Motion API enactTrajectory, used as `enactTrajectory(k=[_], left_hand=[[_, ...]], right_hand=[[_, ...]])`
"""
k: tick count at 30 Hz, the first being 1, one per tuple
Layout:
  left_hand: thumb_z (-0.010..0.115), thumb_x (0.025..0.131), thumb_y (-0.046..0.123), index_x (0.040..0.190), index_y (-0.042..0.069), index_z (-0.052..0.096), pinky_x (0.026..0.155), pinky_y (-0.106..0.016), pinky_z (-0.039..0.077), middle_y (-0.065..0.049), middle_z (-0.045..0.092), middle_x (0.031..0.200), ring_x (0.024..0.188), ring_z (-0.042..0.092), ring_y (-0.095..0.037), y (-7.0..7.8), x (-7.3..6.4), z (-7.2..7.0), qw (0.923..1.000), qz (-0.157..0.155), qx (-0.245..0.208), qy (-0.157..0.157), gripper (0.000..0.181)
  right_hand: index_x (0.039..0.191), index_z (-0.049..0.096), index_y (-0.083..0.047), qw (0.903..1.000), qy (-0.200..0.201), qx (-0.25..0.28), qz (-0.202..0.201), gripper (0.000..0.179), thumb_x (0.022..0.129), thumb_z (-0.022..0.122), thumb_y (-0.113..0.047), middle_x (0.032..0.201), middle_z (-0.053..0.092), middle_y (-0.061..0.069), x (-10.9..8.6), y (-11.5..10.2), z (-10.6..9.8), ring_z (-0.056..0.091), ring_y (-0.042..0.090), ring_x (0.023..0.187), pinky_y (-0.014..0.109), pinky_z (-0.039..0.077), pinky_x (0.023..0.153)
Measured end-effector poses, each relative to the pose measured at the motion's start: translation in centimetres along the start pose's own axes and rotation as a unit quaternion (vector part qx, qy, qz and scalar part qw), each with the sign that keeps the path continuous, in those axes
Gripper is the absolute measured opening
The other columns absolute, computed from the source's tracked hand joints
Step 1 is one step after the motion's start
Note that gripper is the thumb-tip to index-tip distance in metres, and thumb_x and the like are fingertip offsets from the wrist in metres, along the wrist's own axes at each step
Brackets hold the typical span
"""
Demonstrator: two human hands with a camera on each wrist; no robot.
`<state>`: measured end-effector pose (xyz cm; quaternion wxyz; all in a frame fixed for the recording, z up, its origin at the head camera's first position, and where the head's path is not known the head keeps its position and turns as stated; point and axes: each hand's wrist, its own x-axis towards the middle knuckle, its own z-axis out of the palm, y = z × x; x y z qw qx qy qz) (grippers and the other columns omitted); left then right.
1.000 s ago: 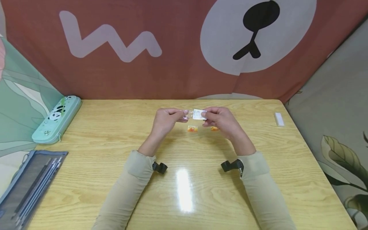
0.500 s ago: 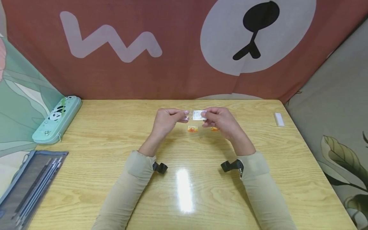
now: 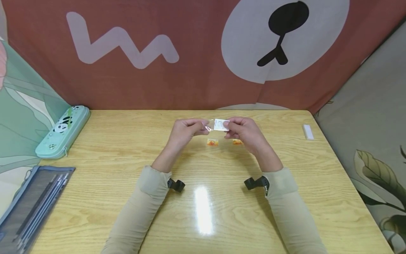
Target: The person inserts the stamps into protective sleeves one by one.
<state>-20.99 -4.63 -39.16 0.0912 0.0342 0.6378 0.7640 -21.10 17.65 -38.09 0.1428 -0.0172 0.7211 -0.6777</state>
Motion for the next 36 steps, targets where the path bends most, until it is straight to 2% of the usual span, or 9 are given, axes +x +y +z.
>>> enactTrajectory(k=[4,8,14,17,20,23,29,36], left_hand=[[0.068,0.096,0.005,0.113,-0.012,0.071,0.087,-0.034,0.064,-0.017,0.078,0.096,0.074,0.076,-0.013,0.01,-0.06,-0.05,0.9999,-0.010,0.013,0.002,0.024],[0.072,0.095,0.013,0.108,-0.011,0.073,0.087,-0.034,0.064,-0.004,0.078,0.082,0.073,0.077,-0.014,-0.01,-0.07,-0.09,0.9994,-0.004,0.033,0.009,0.027],[0.074,0.093,0.016,0.102,-0.009,0.075,0.087,-0.036,0.064,-0.008,0.078,0.083,0.084,0.078,-0.029,-0.10,0.04,-0.01,0.9991,0.003,0.038,0.016,0.026],[0.074,0.093,0.016,0.102,-0.008,0.076,0.088,-0.037,0.064,-0.009,0.079,0.084,0.084,0.078,-0.027,-0.11,0.00,-0.02,0.9987,0.005,0.045,0.023,0.025],[0.076,0.092,0.018,0.104,-0.007,0.076,0.090,-0.035,0.063,-0.010,0.079,0.087,0.078,0.078,-0.017,-0.16,-0.01,-0.10,0.9976,0.010,0.061,0.031,0.028],[0.077,0.092,0.019,0.104,-0.007,0.076,0.090,-0.034,0.063,-0.011,0.079,0.090,0.076,0.077,-0.013,-0.12,-0.04,-0.13,0.9966,0.018,0.071,0.036,0.030],[0.077,0.091,0.020,0.101,-0.003,0.078,0.090,-0.031,0.063,-0.011,0.079,0.091,0.078,0.078,-0.015,-0.08,-0.05,-0.09,0.9959,0.016,0.083,0.035,0.026],[0.078,0.091,0.021,0.101,0.000,0.080,0.093,-0.032,0.062,-0.013,0.079,0.097,0.075,0.077,-0.015,-0.15,-0.04,0.08,0.9937,0.012,0.107,0.029,0.023]], right_hand=[[0.115,0.062,0.006,0.9999,0.000,-0.012,-0.006,0.024,0.102,0.062,-0.014,0.087,0.067,-0.004,-0.05,-0.02,-0.01,0.066,0.009,0.067,0.023,0.062,0.076],[0.114,0.062,0.006,0.9998,0.001,-0.017,-0.007,0.025,0.101,0.063,-0.015,0.086,0.068,-0.005,-0.06,-0.05,-0.01,0.066,0.009,0.067,0.024,0.063,0.076],[0.116,0.062,0.006,0.9997,-0.002,-0.022,-0.007,0.026,0.101,0.063,-0.016,0.085,0.067,-0.005,-0.04,-0.12,-0.07,0.066,0.010,0.068,0.024,0.063,0.077],[0.117,0.062,0.007,0.9997,-0.003,-0.022,-0.005,0.027,0.102,0.063,-0.016,0.086,0.067,-0.003,-0.02,-0.04,-0.12,0.066,0.010,0.068,0.025,0.063,0.077],[0.117,0.062,0.008,0.9997,-0.004,-0.024,-0.008,0.028,0.101,0.063,-0.016,0.086,0.066,-0.002,0.00,0.05,-0.17,0.066,0.010,0.069,0.025,0.063,0.077],[0.116,0.063,0.009,0.9994,-0.006,-0.032,-0.013,0.028,0.102,0.063,-0.015,0.089,0.067,-0.002,0.01,0.05,-0.23,0.066,0.009,0.070,0.025,0.063,0.076],[0.115,0.063,0.009,0.9991,-0.016,-0.037,-0.009,0.027,0.102,0.062,-0.014,0.093,0.067,-0.001,-0.04,-0.08,-0.22,0.066,0.009,0.072,0.024,0.063,0.076],[0.116,0.064,0.010,0.9990,-0.020,-0.040,-0.007,0.029,0.101,0.063,-0.014,0.094,0.067,-0.001,-0.17,-0.09,-0.12,0.066,0.010,0.075,0.023,0.063,0.076]])
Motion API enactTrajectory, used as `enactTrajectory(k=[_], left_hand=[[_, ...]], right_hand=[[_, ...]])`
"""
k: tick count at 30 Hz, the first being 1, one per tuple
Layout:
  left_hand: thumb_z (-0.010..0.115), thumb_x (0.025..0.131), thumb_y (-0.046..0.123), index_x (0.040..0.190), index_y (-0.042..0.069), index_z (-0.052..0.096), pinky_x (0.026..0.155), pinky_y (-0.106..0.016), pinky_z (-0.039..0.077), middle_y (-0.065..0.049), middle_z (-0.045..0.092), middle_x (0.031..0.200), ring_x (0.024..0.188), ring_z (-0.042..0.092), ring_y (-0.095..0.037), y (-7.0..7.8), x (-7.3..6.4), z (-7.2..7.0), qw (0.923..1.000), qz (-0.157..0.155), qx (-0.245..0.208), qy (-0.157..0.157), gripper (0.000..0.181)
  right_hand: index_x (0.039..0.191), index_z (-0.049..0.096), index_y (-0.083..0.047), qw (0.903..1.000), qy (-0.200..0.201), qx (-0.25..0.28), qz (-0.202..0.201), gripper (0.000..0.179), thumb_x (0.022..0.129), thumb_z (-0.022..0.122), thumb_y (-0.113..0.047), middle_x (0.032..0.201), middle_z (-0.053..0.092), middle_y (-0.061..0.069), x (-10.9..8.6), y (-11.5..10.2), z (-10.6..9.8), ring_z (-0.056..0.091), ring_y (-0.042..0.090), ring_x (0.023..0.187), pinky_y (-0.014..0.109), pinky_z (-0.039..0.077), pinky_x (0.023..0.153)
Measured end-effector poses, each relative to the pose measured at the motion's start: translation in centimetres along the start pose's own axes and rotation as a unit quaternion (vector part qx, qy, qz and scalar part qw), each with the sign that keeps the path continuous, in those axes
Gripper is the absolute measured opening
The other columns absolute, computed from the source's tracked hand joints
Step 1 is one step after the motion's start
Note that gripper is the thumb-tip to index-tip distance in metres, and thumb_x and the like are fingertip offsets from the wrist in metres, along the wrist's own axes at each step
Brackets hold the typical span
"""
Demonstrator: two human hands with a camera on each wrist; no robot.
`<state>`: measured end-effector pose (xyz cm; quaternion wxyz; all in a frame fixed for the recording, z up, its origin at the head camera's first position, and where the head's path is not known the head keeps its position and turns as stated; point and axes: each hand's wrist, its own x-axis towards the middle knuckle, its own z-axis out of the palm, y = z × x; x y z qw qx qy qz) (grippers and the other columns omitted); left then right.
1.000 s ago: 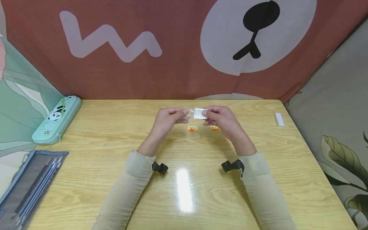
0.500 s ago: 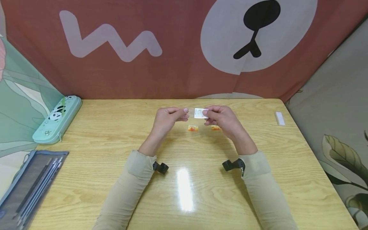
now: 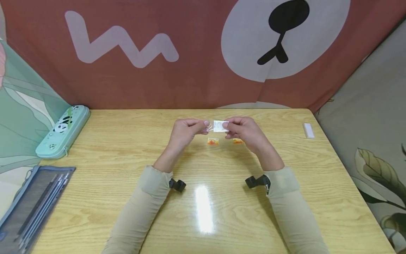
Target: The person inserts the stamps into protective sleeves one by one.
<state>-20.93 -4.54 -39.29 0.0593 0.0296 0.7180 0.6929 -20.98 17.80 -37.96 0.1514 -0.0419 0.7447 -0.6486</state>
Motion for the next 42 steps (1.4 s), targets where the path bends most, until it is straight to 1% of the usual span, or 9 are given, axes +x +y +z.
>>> enactTrajectory(k=[3,7,12,16,22,30,35,39,42], left_hand=[[0.078,0.091,0.021,0.104,0.000,0.079,0.091,-0.032,0.062,-0.015,0.079,0.100,0.074,0.077,-0.014,0.00,-0.03,0.08,0.9999,-0.010,0.001,-0.004,0.025],[0.076,0.093,0.018,0.108,-0.003,0.077,0.088,-0.032,0.064,-0.018,0.077,0.106,0.075,0.077,-0.014,-0.04,-0.04,0.19,0.9991,-0.028,-0.028,-0.016,0.026],[0.076,0.093,0.018,0.109,-0.004,0.076,0.090,-0.030,0.063,-0.016,0.076,0.106,0.072,0.076,-0.015,-0.16,-0.02,0.29,0.9978,-0.044,-0.044,-0.025,0.027],[0.076,0.093,0.018,0.109,-0.004,0.076,0.088,-0.031,0.064,-0.014,0.076,0.103,0.073,0.077,-0.019,-0.25,0.05,0.34,0.9974,-0.045,-0.049,-0.028,0.027],[0.076,0.093,0.015,0.108,-0.007,0.075,0.083,-0.031,0.065,-0.014,0.075,0.104,0.066,0.074,-0.013,-0.42,0.11,0.41,0.9971,-0.047,-0.051,-0.029,0.026],[0.076,0.092,0.016,0.107,-0.005,0.077,0.084,-0.031,0.064,-0.016,0.076,0.104,0.064,0.074,-0.010,-0.33,0.03,0.39,0.9973,-0.055,-0.038,-0.031,0.026],[0.076,0.092,0.014,0.109,-0.007,0.075,0.083,-0.030,0.064,-0.023,0.073,0.111,0.063,0.073,-0.011,-0.15,0.00,0.23,0.9970,-0.056,-0.048,-0.022,0.027],[0.076,0.092,0.013,0.109,-0.009,0.074,0.083,-0.030,0.064,-0.030,0.070,0.115,0.061,0.072,-0.011,-0.08,0.04,0.11,0.9966,-0.054,-0.060,-0.016,0.028],[0.077,0.092,0.014,0.109,-0.008,0.075,0.084,-0.031,0.064,-0.031,0.070,0.116,0.062,0.073,-0.011,-0.10,0.04,0.13,0.9967,-0.054,-0.059,-0.018,0.028]], right_hand=[[0.116,0.064,0.010,1.0000,0.001,-0.002,0.000,0.030,0.101,0.063,-0.015,0.095,0.068,-0.001,0.01,0.03,0.02,0.066,0.009,0.073,0.023,0.063,0.076],[0.117,0.064,0.010,1.0000,0.001,-0.004,0.000,0.030,0.101,0.063,-0.015,0.095,0.068,-0.001,0.02,0.05,0.10,0.066,0.008,0.071,0.024,0.063,0.076],[0.116,0.064,0.010,1.0000,0.002,-0.006,-0.001,0.029,0.101,0.064,-0.015,0.092,0.069,-0.002,0.10,0.15,0.11,0.066,0.008,0.070,0.024,0.063,0.076],[0.116,0.064,0.009,1.0000,0.000,-0.006,0.003,0.029,0.101,0.064,-0.016,0.090,0.069,-0.002,0.14,0.15,0.10,0.066,0.009,0.070,0.025,0.063,0.077],[0.113,0.066,0.008,0.9998,0.003,-0.017,0.007,0.028,0.100,0.065,-0.017,0.092,0.069,-0.002,0.12,0.22,0.26,0.067,0.009,0.069,0.025,0.063,0.078],[0.115,0.067,0.009,0.9994,-0.004,-0.035,0.002,0.030,0.100,0.065,-0.017,0.095,0.068,-0.003,0.14,0.22,0.59,0.066,0.009,0.069,0.025,0.063,0.079],[0.118,0.067,0.006,0.9993,0.010,-0.037,-0.006,0.034,0.101,0.065,-0.023,0.088,0.066,-0.003,0.05,0.22,0.17,0.066,0.010,0.070,0.026,0.062,0.080],[0.114,0.066,0.005,0.9997,0.018,-0.012,-0.013,0.028,0.102,0.064,-0.021,0.085,0.067,-0.003,0.04,0.21,-0.11,0.065,0.010,0.071,0.026,0.062,0.079],[0.110,0.066,0.004,0.9998,0.015,-0.003,-0.015,0.024,0.101,0.064,-0.018,0.084,0.067,-0.004,0.10,0.26,-0.17,0.065,0.009,0.071,0.025,0.063,0.079]])
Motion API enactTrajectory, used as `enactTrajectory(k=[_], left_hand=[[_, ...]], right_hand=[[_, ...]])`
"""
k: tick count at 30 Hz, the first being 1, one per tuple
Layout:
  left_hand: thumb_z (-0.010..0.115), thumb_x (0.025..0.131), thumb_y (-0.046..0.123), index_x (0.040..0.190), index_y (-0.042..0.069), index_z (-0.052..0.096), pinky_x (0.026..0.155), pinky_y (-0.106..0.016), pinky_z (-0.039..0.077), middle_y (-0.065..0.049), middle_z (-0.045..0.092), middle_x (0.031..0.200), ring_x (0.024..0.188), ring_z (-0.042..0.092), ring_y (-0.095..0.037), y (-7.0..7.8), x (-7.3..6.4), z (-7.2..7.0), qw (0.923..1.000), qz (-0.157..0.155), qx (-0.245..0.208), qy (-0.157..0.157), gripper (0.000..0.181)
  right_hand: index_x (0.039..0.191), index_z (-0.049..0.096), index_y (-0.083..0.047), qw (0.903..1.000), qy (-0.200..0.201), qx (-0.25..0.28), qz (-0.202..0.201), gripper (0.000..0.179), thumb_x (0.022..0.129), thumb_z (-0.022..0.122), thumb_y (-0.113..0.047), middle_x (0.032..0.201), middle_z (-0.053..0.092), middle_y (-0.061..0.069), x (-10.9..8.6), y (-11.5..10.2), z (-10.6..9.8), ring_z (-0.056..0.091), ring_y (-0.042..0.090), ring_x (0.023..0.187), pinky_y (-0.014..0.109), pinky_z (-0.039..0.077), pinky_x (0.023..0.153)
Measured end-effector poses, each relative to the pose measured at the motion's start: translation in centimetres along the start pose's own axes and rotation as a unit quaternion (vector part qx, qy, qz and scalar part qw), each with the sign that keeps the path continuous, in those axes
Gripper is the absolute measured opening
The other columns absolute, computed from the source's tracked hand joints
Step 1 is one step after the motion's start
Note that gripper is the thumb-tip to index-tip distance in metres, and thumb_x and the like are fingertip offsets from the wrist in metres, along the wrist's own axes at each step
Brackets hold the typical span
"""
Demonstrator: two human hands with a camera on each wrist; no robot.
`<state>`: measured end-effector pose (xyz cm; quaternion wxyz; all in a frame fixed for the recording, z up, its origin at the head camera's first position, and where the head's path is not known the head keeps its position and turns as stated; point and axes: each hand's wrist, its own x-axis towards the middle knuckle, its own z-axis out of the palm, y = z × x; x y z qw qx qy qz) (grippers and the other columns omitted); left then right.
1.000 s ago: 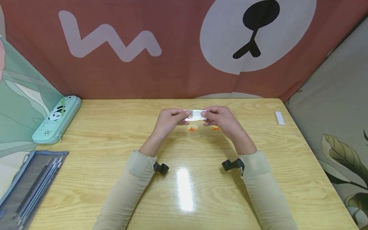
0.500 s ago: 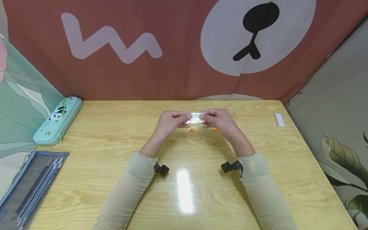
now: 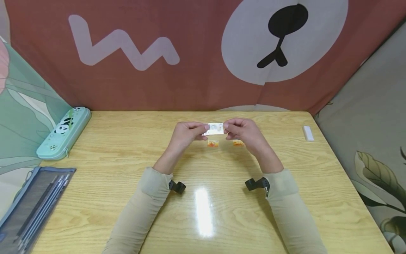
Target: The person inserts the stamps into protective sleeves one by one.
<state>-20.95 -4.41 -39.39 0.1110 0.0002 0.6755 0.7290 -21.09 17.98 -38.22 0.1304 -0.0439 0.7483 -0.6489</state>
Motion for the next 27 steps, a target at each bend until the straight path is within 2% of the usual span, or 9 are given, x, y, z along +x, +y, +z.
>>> enactTrajectory(k=[5,12,16,20,26,27], left_hand=[[0.077,0.091,0.015,0.109,-0.006,0.075,0.085,-0.030,0.064,-0.027,0.072,0.114,0.063,0.073,-0.011,-0.1,0.0,0.0,1.0000,-0.002,0.008,0.000,0.027],[0.075,0.093,0.012,0.109,-0.009,0.074,0.081,-0.031,0.065,-0.032,0.069,0.117,0.063,0.073,-0.010,-0.2,0.0,0.2,1.0000,-0.001,0.003,-0.005,0.026],[0.074,0.093,0.014,0.108,-0.008,0.075,0.083,-0.030,0.064,-0.030,0.070,0.113,0.064,0.073,-0.010,0.0,-0.1,0.3,0.9999,-0.009,0.001,-0.011,0.026],[0.075,0.093,0.014,0.107,-0.008,0.075,0.086,-0.031,0.064,-0.025,0.072,0.110,0.065,0.074,-0.011,0.2,-0.3,0.3,0.9997,-0.017,-0.002,-0.015,0.026],[0.074,0.093,0.014,0.108,-0.005,0.076,0.087,-0.030,0.064,-0.006,0.075,0.089,0.066,0.074,-0.012,0.2,-0.3,0.2,0.9995,-0.023,-0.009,-0.020,0.024],[0.074,0.094,0.014,0.110,-0.005,0.075,0.086,-0.030,0.064,-0.006,0.075,0.087,0.066,0.074,-0.012,0.2,-0.3,0.2,0.9994,-0.023,-0.013,-0.022,0.025]], right_hand=[[0.108,0.067,0.002,1.0000,-0.004,-0.008,-0.001,0.022,0.101,0.065,-0.019,0.084,0.067,-0.004,0.0,0.0,0.2,0.066,0.009,0.070,0.026,0.063,0.081],[0.113,0.065,0.006,1.0000,-0.001,0.004,-0.005,0.027,0.102,0.063,-0.018,0.082,0.067,-0.004,-0.1,0.0,0.7,0.065,0.008,0.067,0.026,0.063,0.078],[0.113,0.065,0.006,1.0000,-0.001,0.007,-0.005,0.028,0.102,0.064,-0.019,0.083,0.067,-0.004,-0.1,-0.1,0.9,0.065,0.008,0.068,0.026,0.063,0.078],[0.114,0.065,0.007,1.0000,-0.005,0.004,-0.005,0.028,0.102,0.063,-0.019,0.084,0.066,-0.003,-0.1,0.0,1.1,0.064,0.009,0.069,0.026,0.062,0.078],[0.112,0.065,0.006,1.0000,-0.002,0.003,-0.008,0.027,0.102,0.063,-0.019,0.084,0.066,-0.002,0.0,0.1,0.9,0.065,0.010,0.069,0.026,0.063,0.079],[0.112,0.065,0.005,1.0000,0.000,0.001,-0.008,0.027,0.102,0.063,-0.019,0.084,0.066,-0.002,0.0,0.1,0.8,0.065,0.009,0.069,0.026,0.063,0.079]])
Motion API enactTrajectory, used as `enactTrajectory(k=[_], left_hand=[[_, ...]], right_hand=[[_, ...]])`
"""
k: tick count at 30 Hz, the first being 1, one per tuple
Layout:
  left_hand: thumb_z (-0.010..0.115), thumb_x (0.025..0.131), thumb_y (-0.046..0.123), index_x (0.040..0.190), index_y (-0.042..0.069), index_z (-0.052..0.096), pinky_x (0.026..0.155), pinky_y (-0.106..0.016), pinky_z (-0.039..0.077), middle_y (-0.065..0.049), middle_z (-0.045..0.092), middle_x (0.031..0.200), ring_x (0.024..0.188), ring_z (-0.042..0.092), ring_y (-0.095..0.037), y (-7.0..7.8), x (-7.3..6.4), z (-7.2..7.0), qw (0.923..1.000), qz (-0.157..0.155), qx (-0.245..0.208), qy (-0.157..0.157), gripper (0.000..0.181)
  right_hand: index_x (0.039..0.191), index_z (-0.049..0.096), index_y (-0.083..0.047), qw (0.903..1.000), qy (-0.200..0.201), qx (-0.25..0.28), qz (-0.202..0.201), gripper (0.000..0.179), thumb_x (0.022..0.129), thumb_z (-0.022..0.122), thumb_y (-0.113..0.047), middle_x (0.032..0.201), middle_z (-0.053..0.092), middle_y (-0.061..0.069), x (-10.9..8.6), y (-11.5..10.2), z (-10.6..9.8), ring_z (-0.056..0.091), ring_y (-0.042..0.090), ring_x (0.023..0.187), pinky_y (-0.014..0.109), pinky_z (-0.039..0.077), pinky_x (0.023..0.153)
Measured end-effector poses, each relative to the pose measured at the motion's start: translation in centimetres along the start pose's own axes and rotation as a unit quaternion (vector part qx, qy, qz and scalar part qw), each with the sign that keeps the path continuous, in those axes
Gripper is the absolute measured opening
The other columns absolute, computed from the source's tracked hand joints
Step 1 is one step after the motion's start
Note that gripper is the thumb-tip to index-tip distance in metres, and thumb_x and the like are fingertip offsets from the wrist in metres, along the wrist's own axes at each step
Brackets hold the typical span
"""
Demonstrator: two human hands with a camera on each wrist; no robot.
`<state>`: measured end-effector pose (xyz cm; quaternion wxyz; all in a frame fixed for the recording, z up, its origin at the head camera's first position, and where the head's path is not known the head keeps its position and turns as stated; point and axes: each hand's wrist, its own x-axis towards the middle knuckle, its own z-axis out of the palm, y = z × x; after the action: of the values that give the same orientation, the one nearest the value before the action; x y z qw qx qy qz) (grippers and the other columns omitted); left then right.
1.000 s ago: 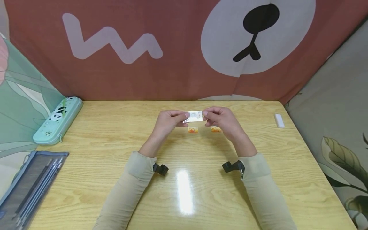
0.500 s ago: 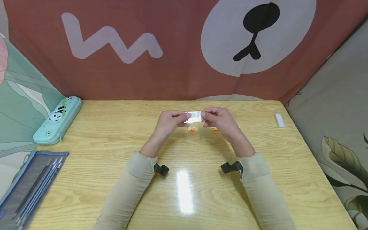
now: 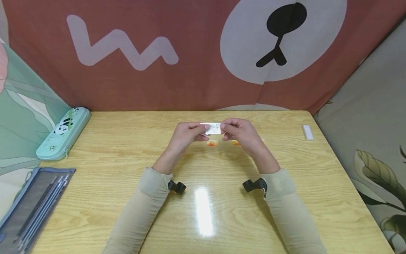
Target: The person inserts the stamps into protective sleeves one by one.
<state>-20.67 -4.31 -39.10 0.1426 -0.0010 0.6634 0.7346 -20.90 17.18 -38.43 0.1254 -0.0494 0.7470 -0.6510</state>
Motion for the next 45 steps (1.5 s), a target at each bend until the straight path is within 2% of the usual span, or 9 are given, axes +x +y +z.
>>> enactTrajectory(k=[2,4,7,9,16,22,34,39,45], left_hand=[[0.074,0.094,0.013,0.113,-0.006,0.074,0.084,-0.031,0.065,-0.008,0.077,0.089,0.067,0.074,-0.012,-0.01,0.06,-0.04,0.9999,-0.001,-0.012,-0.004,0.027],[0.073,0.094,0.011,0.117,-0.007,0.072,0.081,-0.031,0.065,-0.016,0.077,0.096,0.067,0.074,-0.012,-0.01,0.12,-0.05,0.9997,-0.001,-0.023,-0.006,0.029],[0.072,0.094,0.009,0.119,-0.008,0.071,0.079,-0.030,0.065,-0.029,0.073,0.109,0.068,0.075,-0.013,-0.05,0.20,-0.03,0.9995,-0.003,-0.031,-0.006,0.030],[0.072,0.095,0.009,0.118,-0.008,0.071,0.079,-0.030,0.065,-0.032,0.070,0.114,0.069,0.075,-0.013,-0.08,0.21,-0.04,0.9996,-0.003,-0.029,-0.005,0.029],[0.072,0.094,0.009,0.118,-0.006,0.072,0.081,-0.030,0.065,-0.015,0.078,0.097,0.069,0.075,-0.012,-0.16,0.16,-0.09,0.9996,-0.007,-0.027,0.001,0.028],[0.072,0.095,0.008,0.121,-0.007,0.069,0.080,-0.029,0.065,-0.006,0.077,0.085,0.067,0.074,-0.012,-0.21,0.22,-0.19,0.9992,-0.008,-0.039,0.004,0.031],[0.072,0.095,0.009,0.120,-0.007,0.070,0.083,-0.030,0.065,-0.006,0.077,0.086,0.068,0.075,-0.012,-0.23,0.21,-0.19,0.9992,-0.011,-0.038,-0.007,0.030],[0.071,0.095,0.009,0.121,-0.008,0.069,0.085,-0.030,0.064,-0.004,0.077,0.087,0.069,0.075,-0.012,-0.11,0.10,-0.09,0.9994,-0.001,-0.033,-0.013,0.030],[0.069,0.095,0.006,0.120,-0.010,0.068,0.081,-0.030,0.065,-0.005,0.076,0.085,0.070,0.075,-0.013,-0.01,0.11,-0.08,0.9990,0.006,-0.041,-0.014,0.030]], right_hand=[[0.111,0.065,0.005,1.0000,0.008,0.000,0.000,0.026,0.102,0.063,-0.019,0.084,0.066,-0.003,0.03,-0.02,-0.12,0.065,0.009,0.069,0.025,0.063,0.079],[0.111,0.064,0.005,0.9999,0.015,0.001,0.000,0.026,0.102,0.063,-0.019,0.083,0.066,-0.003,0.02,-0.09,-0.21,0.064,0.009,0.068,0.025,0.062,0.078],[0.114,0.062,0.008,0.9998,0.018,0.006,0.004,0.030,0.103,0.062,-0.019,0.083,0.065,-0.003,-0.04,-0.22,-0.20,0.064,0.008,0.069,0.024,0.062,0.076],[0.116,0.062,0.009,0.9998,0.016,0.008,0.006,0.031,0.102,0.062,-0.019,0.083,0.066,-0.003,-0.07,-0.24,-0.12,0.064,0.008,0.069,0.024,0.062,0.077],[0.112,0.065,0.004,0.9998,0.020,0.005,0.003,0.027,0.102,0.064,-0.021,0.084,0.066,-0.003,-0.07,-0.16,0.15,0.064,0.009,0.069,0.024,0.063,0.076],[0.119,0.065,0.006,0.9997,0.016,0.018,0.009,0.029,0.102,0.063,-0.017,0.084,0.068,-0.004,0.02,-0.13,0.19,0.064,0.008,0.072,0.022,0.062,0.073],[0.118,0.065,0.005,0.9994,0.012,0.028,0.018,0.028,0.102,0.062,-0.018,0.086,0.067,-0.003,0.09,0.14,0.12,0.064,0.009,0.071,0.023,0.062,0.075],[0.114,0.065,0.003,0.9993,0.012,0.033,0.010,0.025,0.102,0.064,-0.019,0.088,0.067,-0.002,0.09,0.03,0.13,0.064,0.009,0.070,0.023,0.063,0.076],[0.124,0.065,0.004,0.9992,0.011,0.030,0.022,0.031,0.102,0.063,-0.018,0.093,0.069,-0.001,0.08,-0.25,0.22,0.066,0.010,0.070,0.024,0.063,0.077]])
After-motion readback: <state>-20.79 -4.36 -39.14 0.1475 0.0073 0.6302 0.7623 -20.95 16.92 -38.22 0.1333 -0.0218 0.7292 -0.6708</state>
